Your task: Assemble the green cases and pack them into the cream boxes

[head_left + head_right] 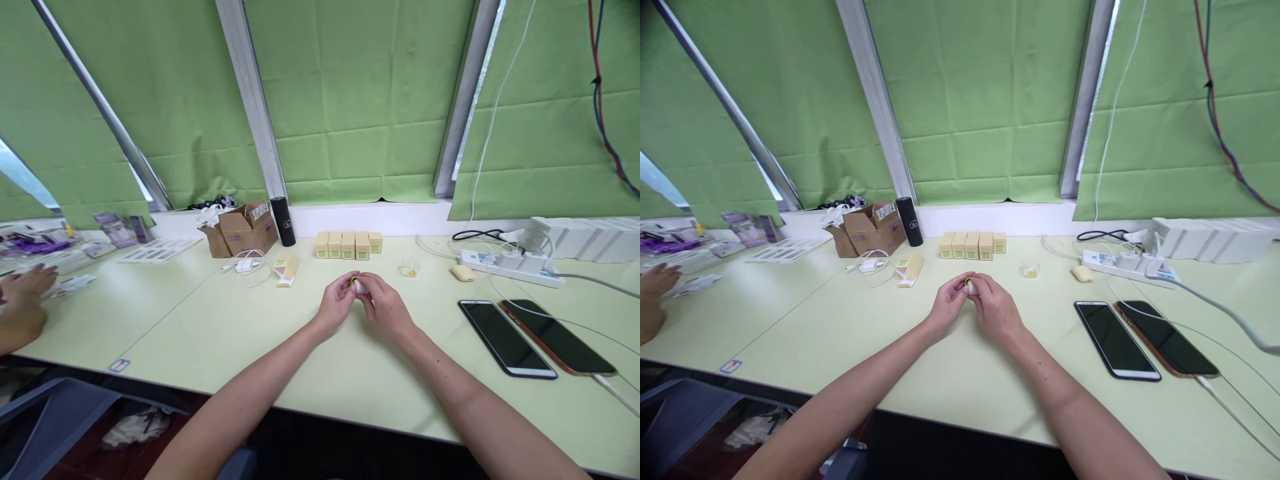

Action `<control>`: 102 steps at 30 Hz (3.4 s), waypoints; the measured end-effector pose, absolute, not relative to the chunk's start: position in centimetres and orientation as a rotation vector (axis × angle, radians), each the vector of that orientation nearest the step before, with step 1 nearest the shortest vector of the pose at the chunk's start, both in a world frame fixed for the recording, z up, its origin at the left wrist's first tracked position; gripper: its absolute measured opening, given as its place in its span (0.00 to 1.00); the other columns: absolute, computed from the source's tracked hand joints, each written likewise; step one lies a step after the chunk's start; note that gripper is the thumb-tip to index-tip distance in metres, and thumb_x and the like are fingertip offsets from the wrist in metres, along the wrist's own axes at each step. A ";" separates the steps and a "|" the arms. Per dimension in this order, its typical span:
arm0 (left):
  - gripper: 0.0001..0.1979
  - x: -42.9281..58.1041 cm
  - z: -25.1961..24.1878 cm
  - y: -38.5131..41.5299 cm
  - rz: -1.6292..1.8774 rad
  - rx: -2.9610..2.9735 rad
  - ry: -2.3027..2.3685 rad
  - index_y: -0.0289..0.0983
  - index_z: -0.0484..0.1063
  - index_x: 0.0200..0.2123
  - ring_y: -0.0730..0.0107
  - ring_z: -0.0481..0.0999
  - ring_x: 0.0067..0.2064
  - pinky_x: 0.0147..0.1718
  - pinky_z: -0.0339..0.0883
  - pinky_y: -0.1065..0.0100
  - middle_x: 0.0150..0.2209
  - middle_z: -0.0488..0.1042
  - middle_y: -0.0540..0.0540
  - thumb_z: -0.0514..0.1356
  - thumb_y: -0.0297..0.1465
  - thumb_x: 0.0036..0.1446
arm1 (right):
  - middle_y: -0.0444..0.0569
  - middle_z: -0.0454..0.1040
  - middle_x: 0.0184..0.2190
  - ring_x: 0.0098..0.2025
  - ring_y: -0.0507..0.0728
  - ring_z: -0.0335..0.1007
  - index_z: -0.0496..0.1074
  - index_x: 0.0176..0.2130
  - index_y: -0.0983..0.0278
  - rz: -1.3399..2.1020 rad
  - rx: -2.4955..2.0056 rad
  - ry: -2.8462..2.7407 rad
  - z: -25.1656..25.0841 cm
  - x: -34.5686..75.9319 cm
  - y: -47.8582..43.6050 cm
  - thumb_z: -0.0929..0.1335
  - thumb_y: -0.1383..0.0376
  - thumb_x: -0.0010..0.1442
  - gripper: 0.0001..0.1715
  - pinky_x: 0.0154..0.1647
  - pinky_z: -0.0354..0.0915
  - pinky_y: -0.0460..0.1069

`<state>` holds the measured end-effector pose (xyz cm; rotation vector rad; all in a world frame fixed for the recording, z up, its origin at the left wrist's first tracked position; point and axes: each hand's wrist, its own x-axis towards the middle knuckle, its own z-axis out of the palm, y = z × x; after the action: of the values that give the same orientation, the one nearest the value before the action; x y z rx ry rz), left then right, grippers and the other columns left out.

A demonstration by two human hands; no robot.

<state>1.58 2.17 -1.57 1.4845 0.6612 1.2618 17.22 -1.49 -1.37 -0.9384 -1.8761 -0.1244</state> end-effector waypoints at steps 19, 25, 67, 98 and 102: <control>0.22 1.0 -1.0 1.6 1.247 1.588 0.632 0.34 0.73 0.57 0.55 0.78 0.58 0.58 0.73 0.55 0.58 0.77 0.35 0.63 0.39 0.65 | 0.58 0.75 0.54 0.52 0.63 0.77 0.67 0.59 0.60 -0.090 -0.953 -1.835 -1.3 16.8 -1.8 0.63 0.72 0.69 0.21 0.47 0.79 0.58; 0.33 1.2 -1.6 1.8 1.204 1.537 0.609 0.32 0.70 0.61 0.51 0.76 0.60 0.58 0.73 0.53 0.59 0.75 0.32 0.70 0.43 0.58 | 0.60 0.72 0.57 0.57 0.64 0.74 0.64 0.63 0.61 -0.028 -0.952 -1.867 -1.8 16.8 -1.8 0.63 0.76 0.63 0.30 0.51 0.79 0.61; 0.32 1.2 -1.7 2.3 1.181 1.403 0.632 0.33 0.72 0.61 0.55 0.80 0.55 0.58 0.73 0.51 0.54 0.80 0.35 0.72 0.38 0.56 | 0.58 0.75 0.55 0.49 0.63 0.78 0.62 0.66 0.60 0.048 -0.982 -1.816 -2.2 17.1 -1.4 0.64 0.72 0.65 0.31 0.50 0.78 0.62; 0.08 -0.6 -0.8 2.7 1.421 1.627 0.859 0.36 0.70 0.34 0.74 0.75 0.28 0.30 0.67 0.70 0.35 0.79 0.46 0.59 0.34 0.64 | 0.47 0.77 0.27 0.28 0.54 0.69 0.76 0.43 0.66 1.094 -0.926 -0.955 -0.6 17.4 -0.6 0.79 0.43 0.47 0.36 0.25 0.70 0.49; 0.09 -0.7 -0.7 2.3 1.420 1.813 0.857 0.37 0.72 0.37 0.67 0.78 0.38 0.42 0.71 0.64 0.37 0.78 0.44 0.59 0.36 0.67 | 0.47 0.77 0.26 0.26 0.53 0.69 0.77 0.40 0.66 1.156 -0.930 -0.943 -0.6 17.3 -0.6 0.79 0.41 0.45 0.36 0.24 0.69 0.49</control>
<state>-0.66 2.31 -0.67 1.8133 0.8573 1.4205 17.31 -0.56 -0.62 -0.9296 -0.9431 1.1557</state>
